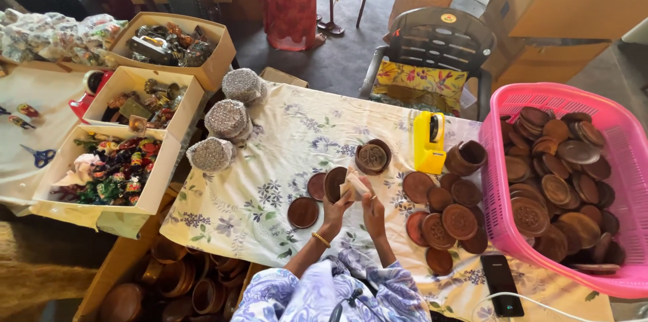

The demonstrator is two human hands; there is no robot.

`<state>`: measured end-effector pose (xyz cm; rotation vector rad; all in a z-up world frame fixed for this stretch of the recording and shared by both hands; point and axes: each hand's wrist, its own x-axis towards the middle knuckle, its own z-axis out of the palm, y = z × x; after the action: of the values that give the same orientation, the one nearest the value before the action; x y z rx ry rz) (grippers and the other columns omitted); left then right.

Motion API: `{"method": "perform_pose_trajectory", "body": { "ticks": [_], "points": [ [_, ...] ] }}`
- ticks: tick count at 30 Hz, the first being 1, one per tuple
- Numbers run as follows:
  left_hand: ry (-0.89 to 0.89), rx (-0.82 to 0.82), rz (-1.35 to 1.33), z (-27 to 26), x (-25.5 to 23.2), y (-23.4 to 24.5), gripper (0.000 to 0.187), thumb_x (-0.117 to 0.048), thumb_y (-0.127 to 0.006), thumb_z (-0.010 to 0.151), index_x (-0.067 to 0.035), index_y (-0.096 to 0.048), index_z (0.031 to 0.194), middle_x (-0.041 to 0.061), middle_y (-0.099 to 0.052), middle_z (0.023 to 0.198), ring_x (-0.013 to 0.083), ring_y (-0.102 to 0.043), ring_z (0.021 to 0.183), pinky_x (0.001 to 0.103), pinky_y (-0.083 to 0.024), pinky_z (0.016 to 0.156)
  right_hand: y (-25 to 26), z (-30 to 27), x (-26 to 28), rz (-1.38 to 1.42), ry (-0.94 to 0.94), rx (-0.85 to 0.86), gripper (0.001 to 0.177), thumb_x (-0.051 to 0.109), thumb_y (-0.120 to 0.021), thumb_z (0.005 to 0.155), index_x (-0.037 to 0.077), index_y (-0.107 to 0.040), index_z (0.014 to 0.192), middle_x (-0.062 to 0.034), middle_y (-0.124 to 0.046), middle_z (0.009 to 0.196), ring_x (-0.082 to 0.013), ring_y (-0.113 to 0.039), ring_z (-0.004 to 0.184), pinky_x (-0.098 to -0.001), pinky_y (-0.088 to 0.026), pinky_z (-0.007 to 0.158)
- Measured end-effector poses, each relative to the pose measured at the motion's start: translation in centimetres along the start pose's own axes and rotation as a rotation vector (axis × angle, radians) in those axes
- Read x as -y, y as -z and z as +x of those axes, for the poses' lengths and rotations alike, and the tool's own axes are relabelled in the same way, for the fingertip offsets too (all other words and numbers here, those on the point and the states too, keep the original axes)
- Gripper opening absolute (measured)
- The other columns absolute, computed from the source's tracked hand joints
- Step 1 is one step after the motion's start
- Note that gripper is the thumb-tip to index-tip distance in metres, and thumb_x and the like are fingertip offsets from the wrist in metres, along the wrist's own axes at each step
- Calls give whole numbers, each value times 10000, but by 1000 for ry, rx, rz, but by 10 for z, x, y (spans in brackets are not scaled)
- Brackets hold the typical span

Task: Organizing and preparing circular wooden lids or coasters on a table.

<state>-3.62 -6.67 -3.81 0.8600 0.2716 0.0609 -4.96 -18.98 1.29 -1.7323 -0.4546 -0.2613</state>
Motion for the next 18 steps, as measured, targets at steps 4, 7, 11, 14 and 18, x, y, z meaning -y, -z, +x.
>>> {"method": "perform_pose_trajectory", "body": {
  "ticks": [4, 7, 11, 14, 18],
  "points": [
    [-10, -19, 42, -10, -8, -9, 373, -70, -726, 908, -26, -637, 1268, 77, -708, 1163, 190, -718, 1003, 341, -627, 824, -8, 2, 17, 158, -212, -272, 486, 299, -398, 1128, -4, -547, 1478, -138, -612, 1483, -222, -553, 1357, -312, -397, 1137],
    [6, -9, 43, -16, -5, -13, 387, -101, -731, 921, -26, -637, 1288, 76, -705, 1178, 181, -705, 1017, 330, -610, 833, -14, 0, 27, 91, -209, -359, 538, 360, -376, 1128, -10, -527, 1488, -126, -587, 1506, -215, -544, 1370, -299, -391, 1142],
    [-115, 57, 141, -38, -35, -35, 410, -209, -683, 992, -62, -615, 1368, 20, -691, 1290, 107, -662, 1125, 257, -565, 922, -19, 4, 38, 40, 73, -63, 689, 433, -362, 1120, -19, -221, 1620, -164, -272, 1690, -255, -285, 1546, -324, -300, 1183],
    [-202, 81, 184, -31, -26, -27, 463, -166, -762, 929, -28, -611, 1345, 54, -693, 1239, 154, -675, 1083, 305, -571, 893, -22, -5, 21, -197, 144, 28, 747, 492, -257, 1079, 49, -269, 1682, -193, -105, 1773, -327, -116, 1623, -413, -172, 1269],
    [-52, -28, -5, -13, -10, -10, 458, -94, -779, 837, -10, -639, 1265, 97, -713, 1122, 218, -720, 960, 371, -618, 794, -24, -8, -31, 499, -72, -25, 867, 595, -377, 1092, 21, -153, 1701, -166, -229, 1730, -241, -345, 1486, -360, -235, 1239]
  ]
}}
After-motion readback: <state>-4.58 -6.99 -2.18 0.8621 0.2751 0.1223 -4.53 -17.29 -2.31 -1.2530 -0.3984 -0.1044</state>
